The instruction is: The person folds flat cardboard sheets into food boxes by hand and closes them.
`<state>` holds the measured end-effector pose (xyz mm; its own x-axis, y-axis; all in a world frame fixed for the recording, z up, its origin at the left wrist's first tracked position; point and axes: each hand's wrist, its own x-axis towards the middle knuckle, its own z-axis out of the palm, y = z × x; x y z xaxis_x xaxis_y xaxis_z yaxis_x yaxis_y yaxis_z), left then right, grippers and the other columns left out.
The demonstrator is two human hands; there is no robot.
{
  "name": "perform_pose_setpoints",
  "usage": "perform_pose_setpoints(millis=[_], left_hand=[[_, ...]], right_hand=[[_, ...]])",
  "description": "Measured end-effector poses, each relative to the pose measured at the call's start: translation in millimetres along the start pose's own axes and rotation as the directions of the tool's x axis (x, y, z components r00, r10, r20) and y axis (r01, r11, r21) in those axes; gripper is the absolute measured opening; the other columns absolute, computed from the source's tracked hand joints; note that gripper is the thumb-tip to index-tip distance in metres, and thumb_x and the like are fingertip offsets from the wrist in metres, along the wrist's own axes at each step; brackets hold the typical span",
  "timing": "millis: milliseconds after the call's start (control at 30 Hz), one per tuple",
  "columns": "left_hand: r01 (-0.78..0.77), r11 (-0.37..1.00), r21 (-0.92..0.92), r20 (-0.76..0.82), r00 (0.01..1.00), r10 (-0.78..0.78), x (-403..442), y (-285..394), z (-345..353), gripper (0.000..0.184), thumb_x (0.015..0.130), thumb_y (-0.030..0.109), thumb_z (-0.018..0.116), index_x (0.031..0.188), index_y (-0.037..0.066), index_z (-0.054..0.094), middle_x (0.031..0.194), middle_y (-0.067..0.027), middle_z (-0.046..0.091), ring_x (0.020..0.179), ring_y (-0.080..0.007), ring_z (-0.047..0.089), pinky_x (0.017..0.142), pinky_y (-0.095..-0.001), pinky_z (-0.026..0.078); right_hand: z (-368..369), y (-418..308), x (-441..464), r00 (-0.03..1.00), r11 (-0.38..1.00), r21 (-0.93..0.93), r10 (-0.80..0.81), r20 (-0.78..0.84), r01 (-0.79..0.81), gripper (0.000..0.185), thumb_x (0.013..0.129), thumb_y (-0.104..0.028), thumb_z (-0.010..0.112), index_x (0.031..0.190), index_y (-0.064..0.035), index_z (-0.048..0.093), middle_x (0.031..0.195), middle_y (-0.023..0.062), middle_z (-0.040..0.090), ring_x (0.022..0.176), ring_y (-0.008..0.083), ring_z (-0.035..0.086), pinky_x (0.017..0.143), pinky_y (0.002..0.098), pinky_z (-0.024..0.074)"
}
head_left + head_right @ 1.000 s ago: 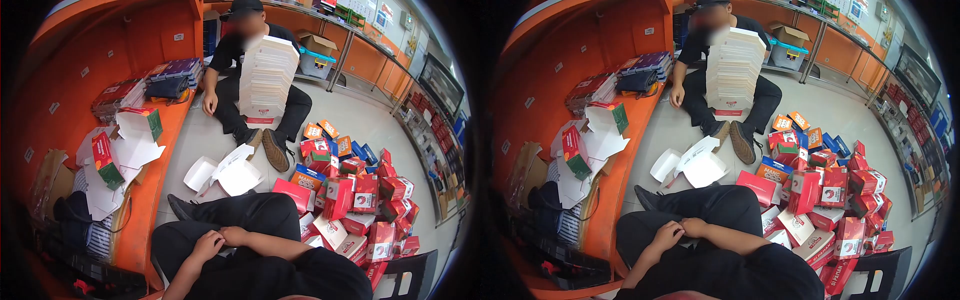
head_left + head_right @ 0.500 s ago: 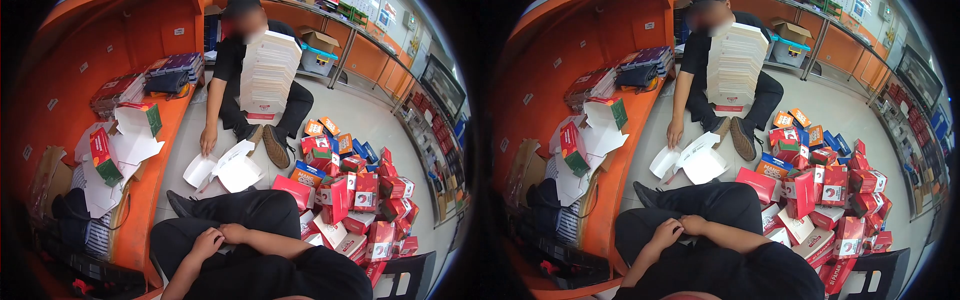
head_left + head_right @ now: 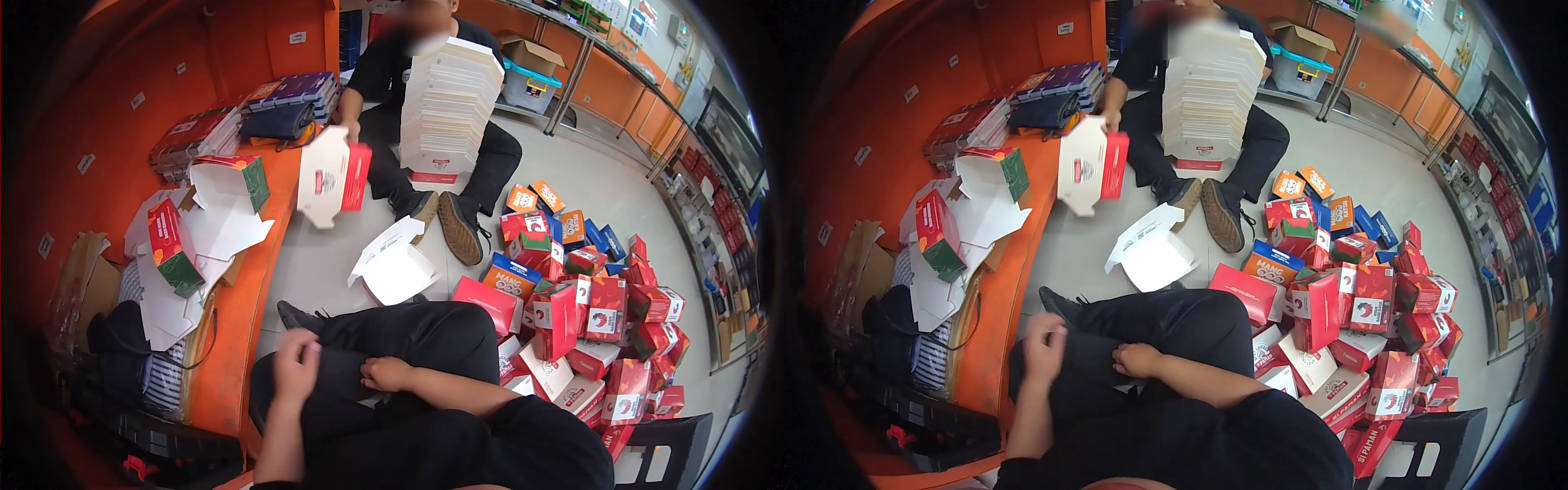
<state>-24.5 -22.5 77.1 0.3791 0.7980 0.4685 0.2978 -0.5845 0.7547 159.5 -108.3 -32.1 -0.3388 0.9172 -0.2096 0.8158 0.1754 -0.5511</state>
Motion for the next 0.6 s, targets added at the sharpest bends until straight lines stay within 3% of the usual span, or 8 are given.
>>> perform_pose_setpoints(millis=[133, 300, 367, 433, 467, 533, 567, 600], left_hand=[[0.097, 0.973, 0.21, -0.38, 0.925, -0.01, 44.4, -36.6, -58.0, 0.036, 0.082, 0.01, 0.058, 0.114, 0.0, 0.046, 0.122, -0.0171, 0.042, 0.118, -0.0318, 0.037, 0.101, -0.0409, 0.027], [0.207, 0.856, 0.473, -0.677, 0.708, 0.203, 90.1, -72.9, -104.3, 0.062, 0.081, 0.013, 0.06, 0.133, 0.001, 0.028, 0.133, -0.0206, 0.03, 0.127, -0.0347, 0.025, 0.104, -0.0453, 0.021], [0.269, 0.801, 0.534, -0.671, 0.712, 0.208, 98.2, -108.2, -117.6, 0.067, 0.082, 0.012, 0.06, 0.135, 0.0, 0.022, 0.133, -0.0226, 0.03, 0.125, -0.0353, 0.029, 0.104, -0.0426, 0.024], [0.219, 0.975, 0.038, -0.556, 0.815, -0.162, 101.6, -137.8, -124.4, 0.059, 0.084, 0.013, 0.057, 0.132, -0.005, 0.027, 0.129, -0.0236, 0.036, 0.119, -0.034, 0.038, 0.1, -0.0364, 0.031], [0.264, 0.936, 0.234, -0.538, 0.837, -0.102, 100.9, -137.9, -124.6, 0.04, 0.087, 0.016, 0.054, 0.119, -0.005, 0.042, 0.111, -0.0223, 0.051, 0.103, -0.0307, 0.051, 0.088, -0.0329, 0.04], [0.371, 0.895, 0.248, -0.456, 0.86, -0.23, 99.0, -121.1, -124.4, 0.019, 0.087, 0.019, 0.052, 0.091, 0.0, 0.054, 0.076, -0.0163, 0.059, 0.071, -0.0262, 0.057, 0.066, -0.0366, 0.044], [0.32, 0.882, 0.347, -0.468, 0.873, -0.133, 97.8, -131.6, -124.9, 0.019, 0.088, 0.019, 0.051, 0.093, 0.0, 0.055, 0.074, -0.0157, 0.059, 0.066, -0.0242, 0.057, 0.063, -0.0358, 0.045], [0.345, 0.897, 0.274, -0.462, 0.866, -0.192, 98.2, -113.8, -124.6, 0.02, 0.088, 0.018, 0.052, 0.096, 0.0, 0.055, 0.072, -0.0152, 0.059, 0.063, -0.0235, 0.057, 0.061, -0.0349, 0.044]], right_hand=[[-8.2, -5.4, 0.1, 1.0, 1.0, 0.007, 0.012, 0.019, -0.012, 0.024, 0.082, -0.028, 0.054, 0.085, -0.0052, 0.059, 0.089, 0.0132, 0.059, 0.083, 0.0311, 0.061, 0.073, 0.0412, 0.0494], [-1.7, -0.3, 1.3, 1.0, 1.0, 0.016, -0.007, -0.024, 0.007, 0.026, 0.083, -0.03, 0.053, 0.083, -0.0044, 0.06, 0.089, 0.0137, 0.059, 0.083, 0.0312, 0.06, 0.073, 0.0411, 0.0493], [0.8, 4.3, 2.6, 0.999, 1.0, -0.003, -0.024, -0.036, 0.023, 0.026, 0.083, -0.03, 0.053, 0.084, -0.0044, 0.06, 0.089, 0.014, 0.06, 0.083, 0.0313, 0.06, 0.073, 0.0409, 0.0491], [-7.1, -0.4, 2.9, 1.0, 0.998, 0.064, -0.02, -0.005, 0.02, 0.027, 0.083, -0.03, 0.053, 0.083, -0.0045, 0.06, 0.09, 0.0147, 0.06, 0.084, 0.0314, 0.06, 0.073, 0.0406, 0.0485], [-9.1, -1.0, 2.3, 0.999, 0.997, 0.053, -0.049, -0.025, 0.05, 0.026, 0.082, -0.03, 0.054, 0.081, -0.0045, 0.059, 0.089, 0.0144, 0.06, 0.084, 0.0312, 0.059, 0.073, 0.0406, 0.0482], [-5.3, -1.4, 4.0, 0.996, 0.996, 0.052, -0.077, -0.043, 0.079, 0.025, 0.081, -0.029, 0.056, 0.077, -0.0045, 0.057, 0.084, 0.0138, 0.059, 0.081, 0.0311, 0.059, 0.072, 0.0404, 0.0477], [-2.8, 0.4, 3.9, 0.997, 0.996, 0.061, -0.064, -0.051, 0.067, 0.024, 0.081, -0.028, 0.057, 0.075, -0.0045, 0.056, 0.081, 0.0136, 0.059, 0.079, 0.0313, 0.059, 0.071, 0.0403, 0.0474], [-1.6, 1.2, 4.7, 0.997, 0.997, 0.068, -0.04, -0.07, 0.045, 0.024, 0.08, -0.028, 0.059, 0.073, -0.0045, 0.055, 0.078, 0.0133, 0.058, 0.076, 0.0314, 0.059, 0.069, 0.0402, 0.0472]])
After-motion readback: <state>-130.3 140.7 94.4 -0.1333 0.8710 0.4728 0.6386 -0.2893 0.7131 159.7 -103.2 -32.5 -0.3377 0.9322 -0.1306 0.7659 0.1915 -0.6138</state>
